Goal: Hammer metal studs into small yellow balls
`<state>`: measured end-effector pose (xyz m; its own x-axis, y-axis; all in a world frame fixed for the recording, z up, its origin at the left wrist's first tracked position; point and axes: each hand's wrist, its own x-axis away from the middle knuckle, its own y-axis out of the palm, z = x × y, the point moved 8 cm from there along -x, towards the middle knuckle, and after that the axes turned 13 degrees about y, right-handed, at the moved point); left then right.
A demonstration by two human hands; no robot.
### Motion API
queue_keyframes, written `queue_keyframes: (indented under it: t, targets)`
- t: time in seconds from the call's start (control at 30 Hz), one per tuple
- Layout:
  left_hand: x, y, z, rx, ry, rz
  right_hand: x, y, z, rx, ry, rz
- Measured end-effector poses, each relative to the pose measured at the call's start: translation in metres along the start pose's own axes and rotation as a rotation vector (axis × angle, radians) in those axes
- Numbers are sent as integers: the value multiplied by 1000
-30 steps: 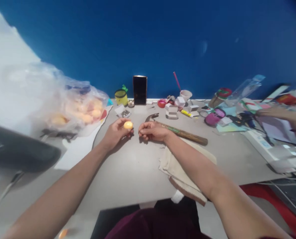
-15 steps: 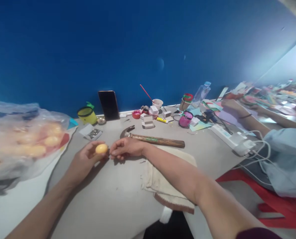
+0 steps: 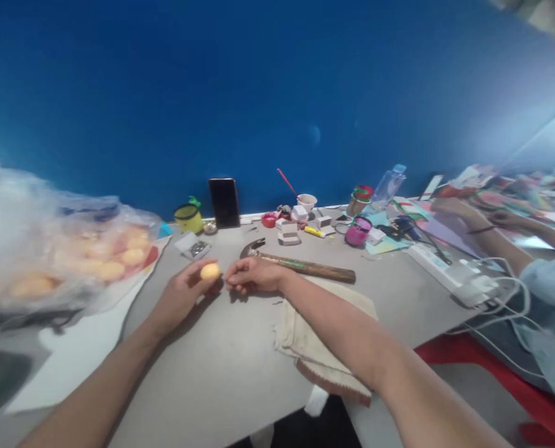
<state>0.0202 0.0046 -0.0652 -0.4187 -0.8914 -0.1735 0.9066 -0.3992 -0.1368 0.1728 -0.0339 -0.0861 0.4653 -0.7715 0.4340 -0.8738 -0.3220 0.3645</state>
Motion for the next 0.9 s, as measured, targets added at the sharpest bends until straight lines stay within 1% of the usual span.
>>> queue_keyframes:
  t: [0.07,0.13,0.17,0.27,0.37,0.53,0.63,0.77,0.9]
  targets:
    - [2,4,-1,156,-10,8,3,1,-1,-19,-39,-9]
    - [2,8,-2,321,-26,18,3,2,1,-31,-40,-47]
    - [1,10,-3,370,-34,-6,3,3,2,-32,-39,-62]
    - [-1,10,-4,463,-40,-51,1,0,4,-24,-40,-44]
    - [-1,8,-7,492,-45,-81,1,-2,5,-26,-47,-35]
    - [-2,8,-8,465,6,-123,1,-5,6,-58,-47,-43]
    - [-4,9,-10,494,-14,-163,1,-6,6,-58,-53,-44]
    - [-7,7,-11,560,-22,-157,0,-7,6,-52,-55,-34]
    - [-4,9,-12,556,-55,-165,1,-6,6,-46,-49,-37]
